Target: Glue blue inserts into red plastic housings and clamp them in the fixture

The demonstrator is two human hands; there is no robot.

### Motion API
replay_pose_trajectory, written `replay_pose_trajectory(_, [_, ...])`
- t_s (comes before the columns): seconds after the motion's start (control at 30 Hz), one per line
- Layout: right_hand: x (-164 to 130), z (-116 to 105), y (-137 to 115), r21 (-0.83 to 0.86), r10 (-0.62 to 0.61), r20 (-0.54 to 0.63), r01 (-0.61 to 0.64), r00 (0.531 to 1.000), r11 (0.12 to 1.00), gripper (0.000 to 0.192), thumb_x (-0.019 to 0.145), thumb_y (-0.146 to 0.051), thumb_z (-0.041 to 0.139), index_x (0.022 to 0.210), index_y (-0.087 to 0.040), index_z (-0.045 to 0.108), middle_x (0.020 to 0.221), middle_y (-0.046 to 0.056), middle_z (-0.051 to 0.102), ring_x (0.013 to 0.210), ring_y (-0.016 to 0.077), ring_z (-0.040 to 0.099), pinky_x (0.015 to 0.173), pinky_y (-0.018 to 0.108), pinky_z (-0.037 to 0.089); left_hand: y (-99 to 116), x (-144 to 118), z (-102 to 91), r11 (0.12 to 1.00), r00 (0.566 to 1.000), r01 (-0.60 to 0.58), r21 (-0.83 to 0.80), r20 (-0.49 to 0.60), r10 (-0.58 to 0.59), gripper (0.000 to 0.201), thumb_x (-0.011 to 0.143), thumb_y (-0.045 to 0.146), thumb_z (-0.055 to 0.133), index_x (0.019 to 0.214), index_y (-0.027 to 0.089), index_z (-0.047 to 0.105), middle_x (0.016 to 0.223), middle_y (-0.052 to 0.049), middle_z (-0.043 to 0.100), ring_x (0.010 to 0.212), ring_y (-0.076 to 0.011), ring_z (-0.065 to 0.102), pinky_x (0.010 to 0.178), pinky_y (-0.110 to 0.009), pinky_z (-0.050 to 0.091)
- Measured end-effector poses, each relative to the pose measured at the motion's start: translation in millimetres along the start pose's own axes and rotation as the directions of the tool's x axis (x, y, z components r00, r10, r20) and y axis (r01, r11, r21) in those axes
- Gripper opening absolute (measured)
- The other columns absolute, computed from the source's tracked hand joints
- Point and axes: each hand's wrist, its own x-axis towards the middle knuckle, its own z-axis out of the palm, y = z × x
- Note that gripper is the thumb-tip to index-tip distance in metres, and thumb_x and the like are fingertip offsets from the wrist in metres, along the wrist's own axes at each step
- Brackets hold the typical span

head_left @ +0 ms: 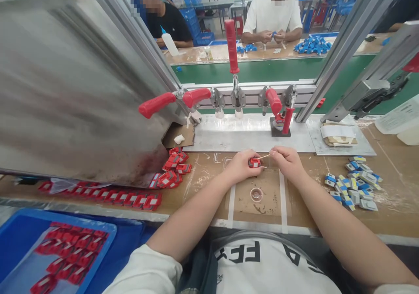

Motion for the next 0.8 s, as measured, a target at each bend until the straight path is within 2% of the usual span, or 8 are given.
replay_pose_trajectory(0.17, [2.3,4.8,3.7,-0.034,0.003,0.073,0.0,0.997,0.999,0.045,0.092,-0.048,0.052,0.058,-0.022,0.036,0.058,-0.003,0.034,0.057,0.0118,0.032,0.056,0.027,0.029,2.9,1.5,-0.2,0.999,1.0,0.009,0.036,0.003,-0.009,0.015,0.073,0.025,0.077,0.087,0.021,0.072,0.086,0.0,0.068,0.081,-0.0178,0.064,0.079,-0.029,0.05])
replay_pose_trajectory(0.33, [4.8,8.8,6.7,-0.053,0.0,0.096,0.006,0.995,0.999,0.046,0.093,-0.048,0.051,0.058,-0.022,0.035,0.057,-0.004,0.033,0.056,0.0112,0.032,0.056,0.026,0.03,1.4,1.9,1.6,0.998,1.0,-0.004,0.063,0.0,0.004,0.013,0.074,0.027,0.077,0.082,0.02,0.069,0.082,0.0,0.065,0.078,-0.0172,0.062,0.075,-0.029,0.048])
replay_pose_trajectory(0.47, [5.2,10.0,8.7,-0.09,-0.017,0.084,0.024,0.996,0.996,0.045,0.093,-0.046,0.051,0.059,-0.022,0.035,0.058,-0.004,0.032,0.056,0.0112,0.032,0.056,0.027,0.029,-1.1,2.0,2.4,0.997,1.0,-0.01,0.077,0.003,0.009,0.013,0.074,0.028,0.077,0.079,0.019,0.068,0.083,0.0,0.064,0.079,-0.0171,0.062,0.076,-0.028,0.047])
replay_pose_trajectory(0.6, [3.1,7.9,9.2,-0.184,-0.042,0.054,0.052,0.998,0.981,0.043,0.092,-0.041,0.05,0.059,-0.022,0.031,0.057,-0.004,0.03,0.056,0.0111,0.03,0.055,0.027,0.025,-1.6,1.8,1.9,0.998,1.0,-0.001,0.061,0.004,0.001,0.014,0.074,0.026,0.077,0.084,0.02,0.07,0.087,0.0,0.066,0.082,-0.0176,0.063,0.078,-0.028,0.048])
replay_pose_trajectory(0.8, [-0.2,4.8,6.2,-0.29,-0.136,0.012,0.134,0.991,0.948,0.041,0.087,-0.03,0.051,0.058,-0.022,0.023,0.054,-0.005,0.024,0.053,0.0096,0.024,0.054,0.029,0.02,-1.2,1.1,0.8,0.999,1.0,0.008,0.054,-0.01,-0.008,0.018,0.074,0.025,0.078,0.09,0.02,0.072,0.087,0.0,0.067,0.084,-0.0182,0.064,0.079,-0.029,0.048])
